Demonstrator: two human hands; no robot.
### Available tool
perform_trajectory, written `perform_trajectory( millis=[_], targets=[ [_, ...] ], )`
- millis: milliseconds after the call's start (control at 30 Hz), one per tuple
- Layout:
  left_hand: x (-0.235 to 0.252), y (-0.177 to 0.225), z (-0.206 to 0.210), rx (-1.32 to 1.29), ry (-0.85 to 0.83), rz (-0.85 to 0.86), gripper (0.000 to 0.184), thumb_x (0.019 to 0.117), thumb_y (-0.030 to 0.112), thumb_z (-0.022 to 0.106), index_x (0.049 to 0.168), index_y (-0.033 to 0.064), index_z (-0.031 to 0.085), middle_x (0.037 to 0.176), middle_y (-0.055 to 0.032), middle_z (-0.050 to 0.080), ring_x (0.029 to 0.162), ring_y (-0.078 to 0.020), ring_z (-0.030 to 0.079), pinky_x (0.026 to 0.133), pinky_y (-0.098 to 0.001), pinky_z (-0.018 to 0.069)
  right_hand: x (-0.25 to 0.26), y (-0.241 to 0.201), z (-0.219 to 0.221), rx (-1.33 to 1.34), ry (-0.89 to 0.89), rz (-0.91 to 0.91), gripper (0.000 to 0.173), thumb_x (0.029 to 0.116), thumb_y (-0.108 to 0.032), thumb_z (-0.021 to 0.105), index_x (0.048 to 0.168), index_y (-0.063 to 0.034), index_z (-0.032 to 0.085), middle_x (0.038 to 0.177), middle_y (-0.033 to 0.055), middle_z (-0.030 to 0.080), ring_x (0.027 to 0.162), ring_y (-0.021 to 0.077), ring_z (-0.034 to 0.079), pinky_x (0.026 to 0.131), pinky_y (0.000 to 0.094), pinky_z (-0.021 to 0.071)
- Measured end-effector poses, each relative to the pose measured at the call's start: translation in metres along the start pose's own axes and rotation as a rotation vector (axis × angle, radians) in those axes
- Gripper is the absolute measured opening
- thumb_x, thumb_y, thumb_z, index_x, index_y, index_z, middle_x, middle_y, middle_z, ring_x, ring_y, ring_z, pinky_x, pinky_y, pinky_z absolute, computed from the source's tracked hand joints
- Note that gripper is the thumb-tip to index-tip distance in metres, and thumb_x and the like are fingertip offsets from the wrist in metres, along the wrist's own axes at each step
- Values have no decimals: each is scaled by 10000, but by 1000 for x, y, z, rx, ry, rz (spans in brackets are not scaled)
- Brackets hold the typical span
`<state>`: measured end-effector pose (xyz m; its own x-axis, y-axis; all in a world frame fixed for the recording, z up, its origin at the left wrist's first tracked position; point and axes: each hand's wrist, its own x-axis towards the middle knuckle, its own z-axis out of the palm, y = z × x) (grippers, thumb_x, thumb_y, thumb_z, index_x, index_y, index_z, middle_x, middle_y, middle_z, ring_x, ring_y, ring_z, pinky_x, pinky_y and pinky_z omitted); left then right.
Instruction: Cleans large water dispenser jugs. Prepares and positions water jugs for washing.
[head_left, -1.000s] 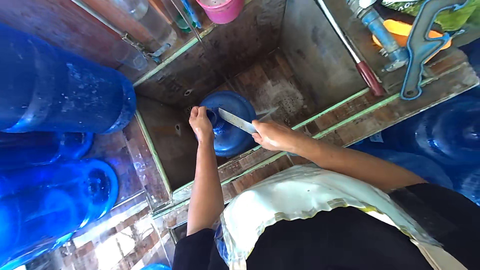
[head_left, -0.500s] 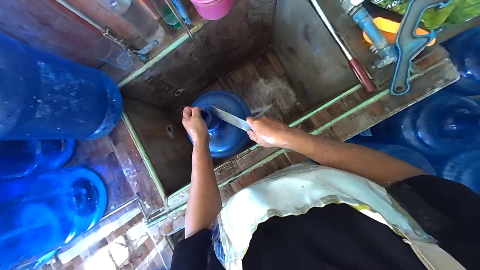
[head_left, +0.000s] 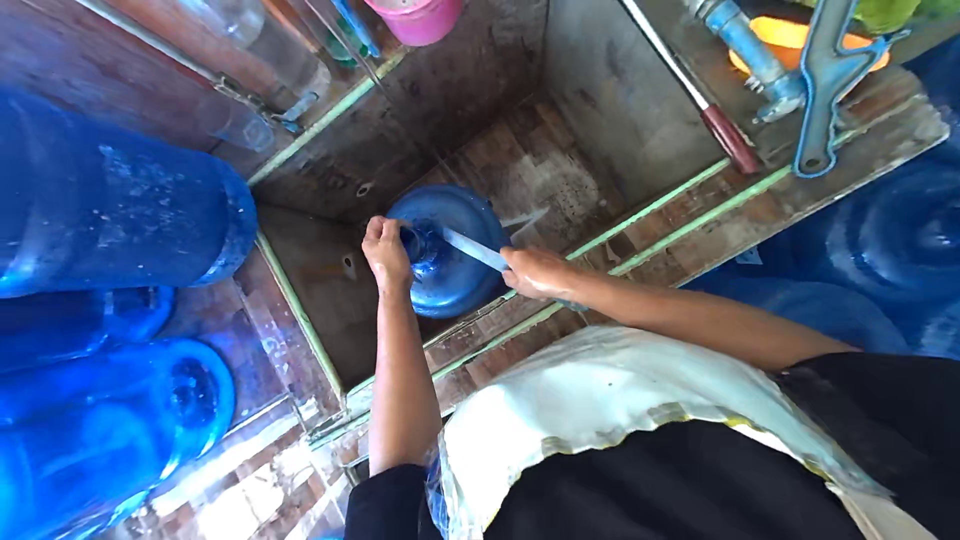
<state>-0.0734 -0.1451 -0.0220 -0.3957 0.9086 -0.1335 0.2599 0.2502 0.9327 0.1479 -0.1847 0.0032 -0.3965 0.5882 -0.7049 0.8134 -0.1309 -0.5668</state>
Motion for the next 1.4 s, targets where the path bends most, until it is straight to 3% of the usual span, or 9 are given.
perform_trajectory(
  millis=[100, 200, 333, 633, 767, 967, 1133, 1233, 1400],
  targets=[
    [5, -5, -7, -24, -97, 45, 203, 972, 102, 518, 775, 137, 550, 740, 44, 603, 721, -69, 598, 710, -300, 530, -11, 12, -2, 111, -10, 5, 256, 1093, -227, 484, 1244, -36, 564, 787, 138, 605, 550, 216, 597, 546, 373, 524],
    [6, -6, -10, -26, -127, 49, 213, 987, 118, 497, 785, 136, 562, 764, 42, 632, 748, -71, 615, 728, -303, 533, -17, 15, -6, 289, 5, -65, 210, 1083, -204, 517, 1163, -18, 574, 670, 109, 565, 442, 170, 544, 453, 321, 504],
    [5, -5, -8, -39, -111, 51, 219, 989, 109, 462, 793, 137, 556, 772, 40, 643, 758, -68, 621, 736, -295, 530, -14, 10, -15, 356, -132, -94, 217, 1096, -206, 500, 1193, -15, 536, 715, 92, 543, 486, 154, 538, 495, 301, 503],
    [6, -6, -9, -74, -125, 33, 204, 972, 108, 474, 779, 144, 529, 770, 37, 642, 750, -65, 615, 725, -288, 523, -3, 7, -3, 503, -156, -125, 207, 1095, -196, 510, 1162, -1, 527, 621, 61, 480, 414, 115, 488, 417, 242, 462],
    [4, -4, -9, -62, -141, 32, 189, 964, 100, 477, 789, 153, 524, 763, 50, 632, 748, -54, 609, 727, -274, 521, 1, 3, -12, 426, -210, -105, 199, 1101, -190, 487, 1186, -12, 511, 686, 75, 507, 452, 136, 512, 453, 269, 485],
    [4, -4, -11, -62, -164, 39, 196, 966, 103, 467, 790, 152, 537, 790, 52, 650, 768, -47, 615, 731, -262, 521, 15, -6, -14, 317, -152, -95, 185, 1086, -174, 507, 1163, -6, 520, 667, 98, 547, 421, 144, 539, 426, 284, 498],
    [9, -7, -13, -42, -198, 40, 187, 964, 116, 445, 814, 144, 553, 826, 42, 666, 809, -59, 627, 761, -279, 526, 19, -10, -22, 129, -136, -98, 242, 1100, -223, 477, 1236, -25, 514, 794, 112, 570, 536, 176, 578, 512, 316, 509],
    [8, -5, -14, -26, -214, 49, 194, 969, 125, 440, 814, 148, 554, 826, 43, 670, 817, -61, 632, 769, -287, 530, 22, -8, -14, 32, -81, -62, 277, 1088, -188, 468, 1304, -25, 525, 1007, 207, 655, 798, 321, 694, 696, 472, 568],
    [6, -3, -10, 24, -158, 22, 193, 969, 146, 466, 849, 106, 613, 856, 6, 683, 839, -98, 643, 789, -326, 540, 14, 13, 2, 140, -28, -67, 255, 1089, -208, 468, 1252, -25, 537, 871, 168, 623, 627, 250, 637, 582, 404, 540]
  ],
)
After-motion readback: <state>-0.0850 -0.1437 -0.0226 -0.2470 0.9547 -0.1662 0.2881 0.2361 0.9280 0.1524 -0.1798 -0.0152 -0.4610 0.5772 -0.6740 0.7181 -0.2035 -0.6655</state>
